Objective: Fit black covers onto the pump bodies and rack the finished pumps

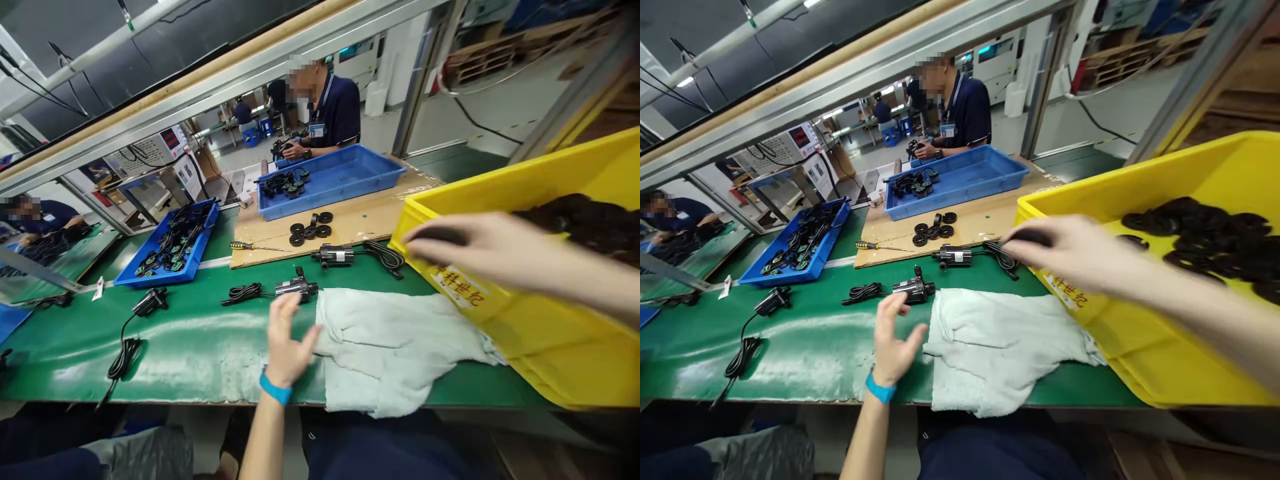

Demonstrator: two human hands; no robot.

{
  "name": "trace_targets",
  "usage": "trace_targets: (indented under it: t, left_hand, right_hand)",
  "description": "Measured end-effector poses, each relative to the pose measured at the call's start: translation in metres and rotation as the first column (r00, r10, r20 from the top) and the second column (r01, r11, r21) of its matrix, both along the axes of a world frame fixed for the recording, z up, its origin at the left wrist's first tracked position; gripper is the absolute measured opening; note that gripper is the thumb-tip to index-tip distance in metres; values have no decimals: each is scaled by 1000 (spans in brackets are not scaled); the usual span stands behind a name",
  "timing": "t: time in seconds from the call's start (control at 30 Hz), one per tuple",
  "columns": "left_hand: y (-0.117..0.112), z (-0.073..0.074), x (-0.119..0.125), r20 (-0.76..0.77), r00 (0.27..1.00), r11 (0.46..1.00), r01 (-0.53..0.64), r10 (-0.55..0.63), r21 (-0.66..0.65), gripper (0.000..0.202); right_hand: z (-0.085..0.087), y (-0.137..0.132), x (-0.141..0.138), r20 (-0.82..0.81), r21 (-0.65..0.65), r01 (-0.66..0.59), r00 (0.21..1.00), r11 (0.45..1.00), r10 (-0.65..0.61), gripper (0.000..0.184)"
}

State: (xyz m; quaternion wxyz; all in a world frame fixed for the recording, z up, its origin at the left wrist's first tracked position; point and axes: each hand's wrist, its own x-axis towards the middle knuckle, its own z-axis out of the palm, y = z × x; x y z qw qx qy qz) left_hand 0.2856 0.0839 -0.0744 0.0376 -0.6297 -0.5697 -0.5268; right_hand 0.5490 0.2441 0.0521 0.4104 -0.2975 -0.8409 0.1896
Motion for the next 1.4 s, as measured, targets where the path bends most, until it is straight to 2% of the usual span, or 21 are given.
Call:
trace_targets:
  t: [0.03,0.07,0.13,0.17,0.23,0.3,0.43,0.53,0.63,0.73,0.8,0.83,0.87,0.9,0.93,1.0,1.1,1.17,1.27,1.33,1.4]
  left_hand:
    - [-2,3,16,16,994,994,106,-107,12,71]
    - [-4,4,29,34,984,985,172,-172,21,78]
    - [-11,1,39,79,982,985,168,-170,32,71]
    - [-15,-3,36,98,987,991,129,-131,26,64]
    - [-28,-13,19,123,992,999,36,-33,-27,56]
    - [-42,-24,-7,124,990,988,-53,71,-146,51]
    - [-65,-42,-57,-35,949,893,-307,313,-330,41]
    - [-70,-47,-79,-225,914,838,-402,339,-370,42]
    - [-72,-46,-81,-262,886,809,-458,382,-369,46]
    - [-70,-37,-60,-59,910,850,-405,410,-337,46]
    - [-61,-29,-39,283,903,911,-215,323,-353,44]
    - [-53,-25,-30,496,828,936,-90,261,-341,45]
    - [-44,-20,-22,685,701,952,27,199,-304,48]
    - [-33,-15,-18,826,545,963,116,142,-242,50]
    - [-22,-9,-16,896,433,969,164,98,-185,50]
    - [-1,2,-21,949,313,970,214,44,-116,47]
    - [19,19,-33,974,226,960,267,20,-82,64]
    - [24,29,-35,981,195,958,280,8,-63,66]
    - [24,44,-23,979,202,959,280,-19,-39,58]
    - [21,55,-6,961,268,944,328,-65,-27,60]
    - [18,67,14,914,382,906,421,-138,-40,70]
  right_hand:
    - [-7,-17,-20,74,-154,-143,985,978,156,27]
    - [-18,-36,-44,96,-299,-240,955,924,279,21]
    - [-44,-73,-94,93,-468,-325,907,822,411,19]
    - [-56,-88,-116,102,-487,-303,912,819,398,21]
    - [-76,-105,-148,144,-490,-298,899,819,414,18]
    - [-86,-105,-165,210,-458,-288,884,841,417,13]
    - [-85,-73,-185,477,-140,-200,845,970,243,55]
    - [-88,-47,-207,569,-85,-188,797,978,203,75]
    - [-94,-30,-225,628,-108,-163,754,981,194,61]
    - [-98,-20,-229,610,-139,-182,759,973,229,39]
    - [-96,-16,-226,547,-153,-208,797,966,258,39]
    - [-95,-16,-224,504,-158,-219,821,963,270,43]
    - [-93,-17,-222,457,-165,-229,844,959,280,46]
    - [-91,-19,-220,410,-174,-239,865,955,291,49]
    - [-89,-21,-218,362,-187,-251,881,950,305,49]
    - [-86,-29,-214,272,-225,-284,900,932,340,46]
    - [-88,-46,-206,134,-280,-350,908,894,398,42]
    - [-91,-59,-197,31,-302,-370,917,879,397,43]
    - [-96,-79,-178,-123,-314,-345,939,885,322,48]
    - [-97,-92,-159,-222,-314,-329,937,891,268,52]
    - [-97,-104,-138,-330,-289,-308,921,907,208,54]
